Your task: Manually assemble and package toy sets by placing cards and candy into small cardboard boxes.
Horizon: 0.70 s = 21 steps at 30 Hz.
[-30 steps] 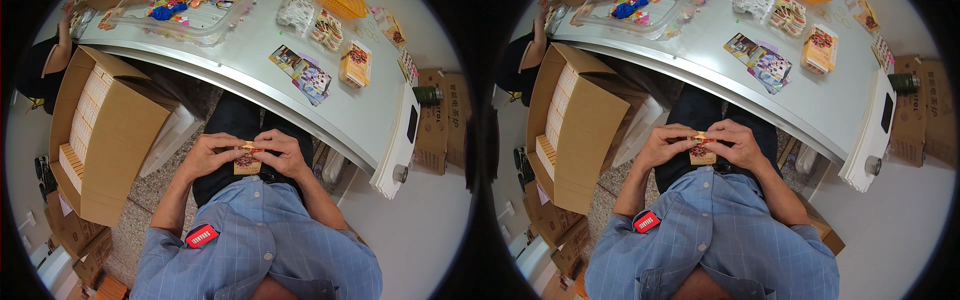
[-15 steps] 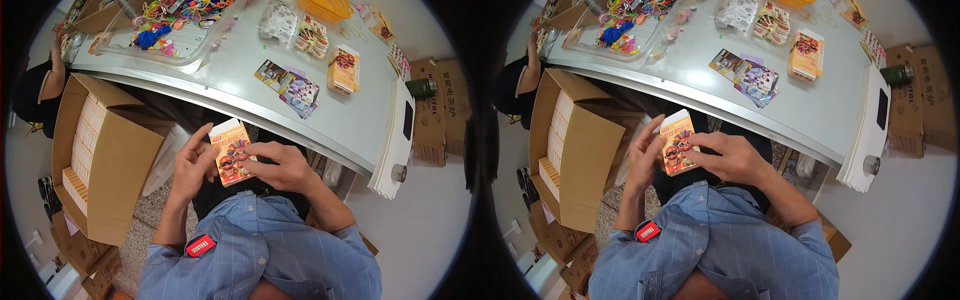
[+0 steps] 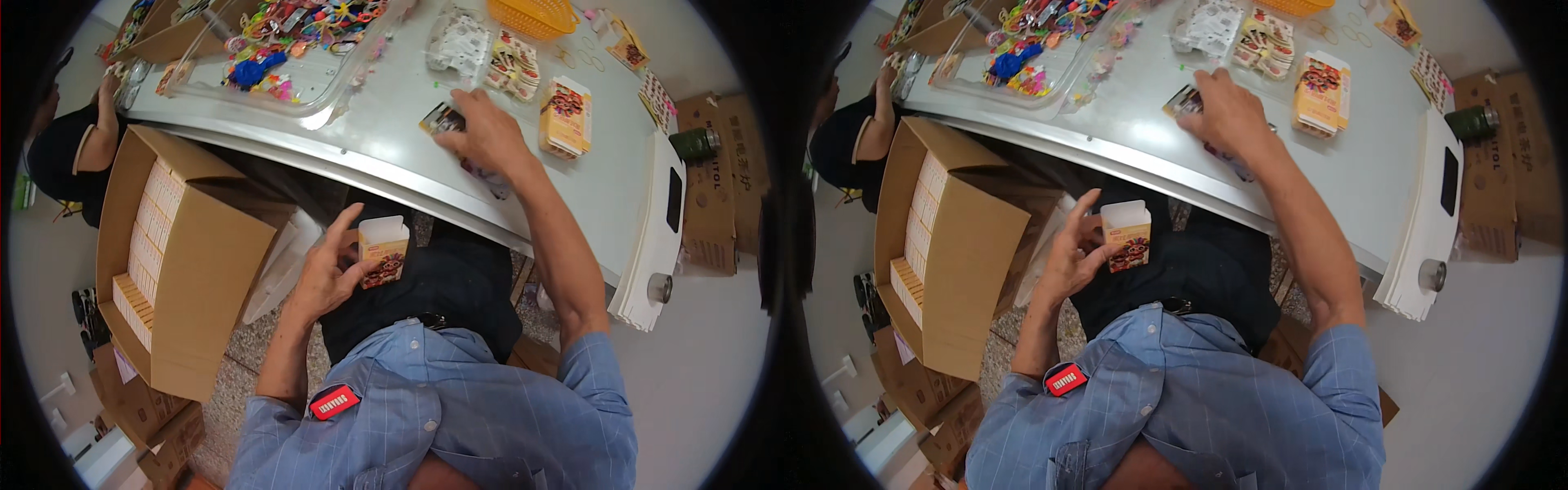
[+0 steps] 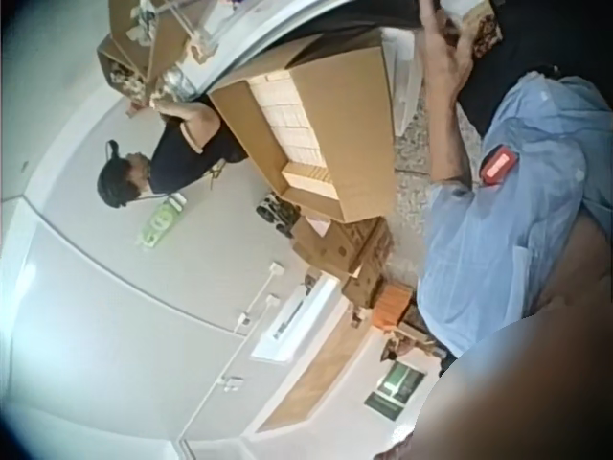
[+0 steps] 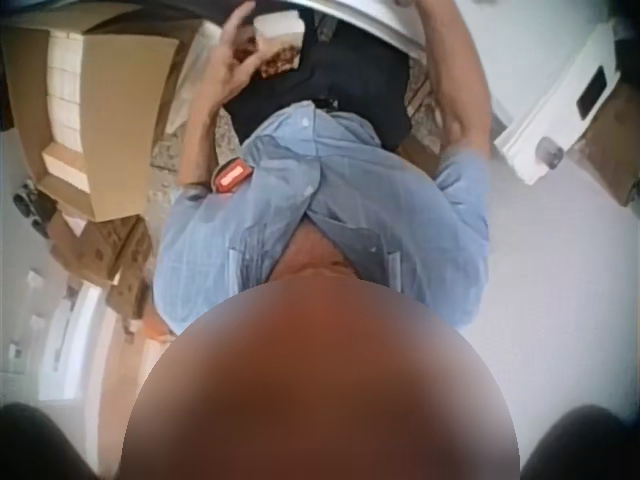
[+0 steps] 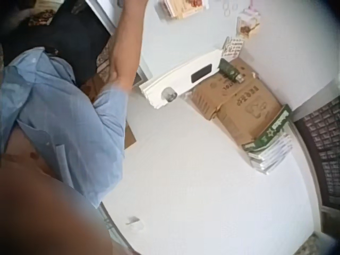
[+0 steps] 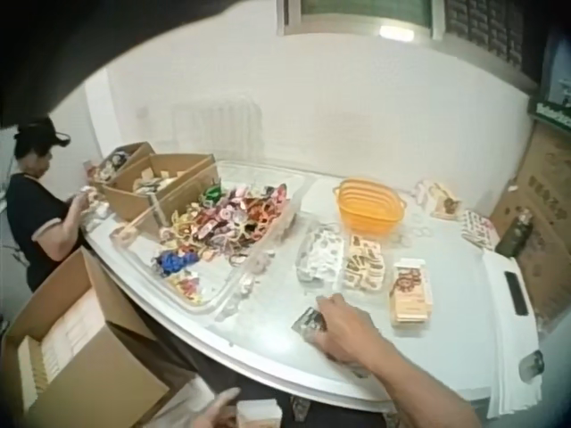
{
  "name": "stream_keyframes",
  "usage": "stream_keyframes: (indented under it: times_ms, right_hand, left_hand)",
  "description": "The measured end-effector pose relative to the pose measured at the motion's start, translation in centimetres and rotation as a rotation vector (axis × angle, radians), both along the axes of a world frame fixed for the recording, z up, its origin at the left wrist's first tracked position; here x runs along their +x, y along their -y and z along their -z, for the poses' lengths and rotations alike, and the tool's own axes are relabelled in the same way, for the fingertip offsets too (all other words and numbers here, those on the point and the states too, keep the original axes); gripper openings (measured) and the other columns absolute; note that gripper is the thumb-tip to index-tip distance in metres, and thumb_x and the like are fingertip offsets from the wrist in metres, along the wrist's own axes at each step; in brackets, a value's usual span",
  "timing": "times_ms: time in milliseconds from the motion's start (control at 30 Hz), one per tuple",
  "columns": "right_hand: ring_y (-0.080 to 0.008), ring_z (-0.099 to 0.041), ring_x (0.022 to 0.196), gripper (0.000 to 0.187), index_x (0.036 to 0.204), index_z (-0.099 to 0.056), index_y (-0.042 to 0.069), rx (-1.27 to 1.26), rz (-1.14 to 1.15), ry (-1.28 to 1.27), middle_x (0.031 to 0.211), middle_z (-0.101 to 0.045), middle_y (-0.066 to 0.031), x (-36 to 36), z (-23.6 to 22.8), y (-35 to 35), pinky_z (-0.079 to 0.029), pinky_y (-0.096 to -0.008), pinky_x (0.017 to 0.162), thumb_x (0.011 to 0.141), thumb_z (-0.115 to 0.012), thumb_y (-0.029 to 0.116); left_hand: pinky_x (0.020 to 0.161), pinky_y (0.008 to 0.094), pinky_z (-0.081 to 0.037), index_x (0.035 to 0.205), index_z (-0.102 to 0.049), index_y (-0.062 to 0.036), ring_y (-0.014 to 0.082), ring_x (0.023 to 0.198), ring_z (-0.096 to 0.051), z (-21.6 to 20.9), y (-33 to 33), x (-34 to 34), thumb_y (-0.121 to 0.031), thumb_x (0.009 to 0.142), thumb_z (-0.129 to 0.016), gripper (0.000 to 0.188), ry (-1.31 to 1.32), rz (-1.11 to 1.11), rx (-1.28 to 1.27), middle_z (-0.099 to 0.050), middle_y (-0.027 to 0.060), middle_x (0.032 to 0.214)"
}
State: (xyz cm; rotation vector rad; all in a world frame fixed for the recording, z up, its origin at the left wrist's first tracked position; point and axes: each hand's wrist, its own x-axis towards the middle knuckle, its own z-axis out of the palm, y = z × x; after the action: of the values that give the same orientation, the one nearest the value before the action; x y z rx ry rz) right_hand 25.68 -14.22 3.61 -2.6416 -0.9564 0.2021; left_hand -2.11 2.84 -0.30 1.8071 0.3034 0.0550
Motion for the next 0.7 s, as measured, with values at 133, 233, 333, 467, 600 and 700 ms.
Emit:
stream_keyframes:
  times_ms: [133, 233, 333, 467, 600, 700]
  right_hand:
    - [-0.0368, -0.064, 0.109, 0.075, 0.139, -0.055, 0.001, 0.07, -0.031, -0.123, 0.117, -0.066, -0.0222, 1.2, 0.0, -0.6, -0.051, -0.0433, 0.095, 0.076, -0.083, 0.03]
    - [-0.0265, -0.067, 0.091, 0.066, 0.131, -0.06, -0.001, 0.193, -0.064, -0.169, 0.103, -0.068, -0.0162, 1.3, 0.5, -0.6, -0.053, -0.0357, 0.084, 0.075, -0.083, 0.023]
    - [-0.0153, -0.065, 0.082, 0.049, 0.122, -0.064, -0.002, 0.302, -0.08, -0.308, 0.094, -0.067, -0.0097, 0.6, -1.6, -0.1, -0.052, -0.0284, 0.077, 0.08, -0.081, 0.016]
    - [-0.0071, -0.063, 0.08, 0.02, 0.108, -0.066, -0.002, 0.727, -0.014, -0.472, 0.087, -0.068, -0.0042, -2.3, -2.2, 2.4, -0.052, -0.0236, 0.073, 0.09, -0.073, 0.004]
    - [-0.0116, -0.067, 0.084, 0.015, 0.103, -0.065, -0.001, 1.197, 0.005, -0.627, 0.093, -0.071, -0.0071, -8.4, 0.2, 4.4, -0.056, -0.0253, 0.076, 0.089, -0.071, -0.005]
    - [-0.0114, -0.068, 0.085, 0.017, 0.102, -0.063, -0.002, 1.292, 0.092, -0.741, 0.095, -0.071, -0.0086, -12.7, 3.9, 3.1, -0.055, -0.0241, 0.077, 0.089, -0.071, -0.008]
  left_hand:
    - [0.067, 0.0337, -0.056, 0.146, -0.049, -0.0146, 0.0228, 0.077, -0.07, 1.0, -0.2, -1.3, -0.003, 0.084, -0.078, 0.069, -0.064, 0.1, 0.152, -0.073, 0.0157, 0.103]
    - [0.07, 0.0366, -0.057, 0.135, -0.055, -0.0114, 0.0254, 0.079, -0.071, 1.9, 0.3, -1.8, -0.005, 0.085, -0.077, 0.055, -0.059, 0.094, 0.094, -0.072, 0.0161, 0.103]
    - [0.07, 0.0349, -0.058, 0.129, -0.054, -0.0093, 0.0242, 0.083, -0.073, 2.7, 0.3, -2.2, -0.005, 0.086, -0.077, 0.049, -0.068, 0.056, 0.023, -0.072, 0.0153, 0.107]
    - [0.072, 0.0272, -0.054, 0.127, -0.049, -0.0058, 0.0158, 0.092, -0.069, 3.5, 0.0, -2.1, 0.0, 0.088, -0.076, 0.048, -0.096, 0.047, -0.095, -0.071, 0.0133, 0.111]
    - [0.076, 0.0229, -0.051, 0.122, -0.046, -0.0041, 0.0119, 0.099, -0.066, 5.3, 1.0, -1.8, 0.004, 0.09, -0.073, 0.043, -0.029, -0.01, -0.346, -0.07, 0.012, 0.114]
    - [0.068, 0.0216, -0.049, 0.119, -0.047, -0.0028, 0.0083, 0.084, -0.063, 6.1, 1.6, -1.9, 0.0, 0.09, -0.074, 0.039, 0.025, -0.019, -0.356, -0.073, 0.0116, 0.107]
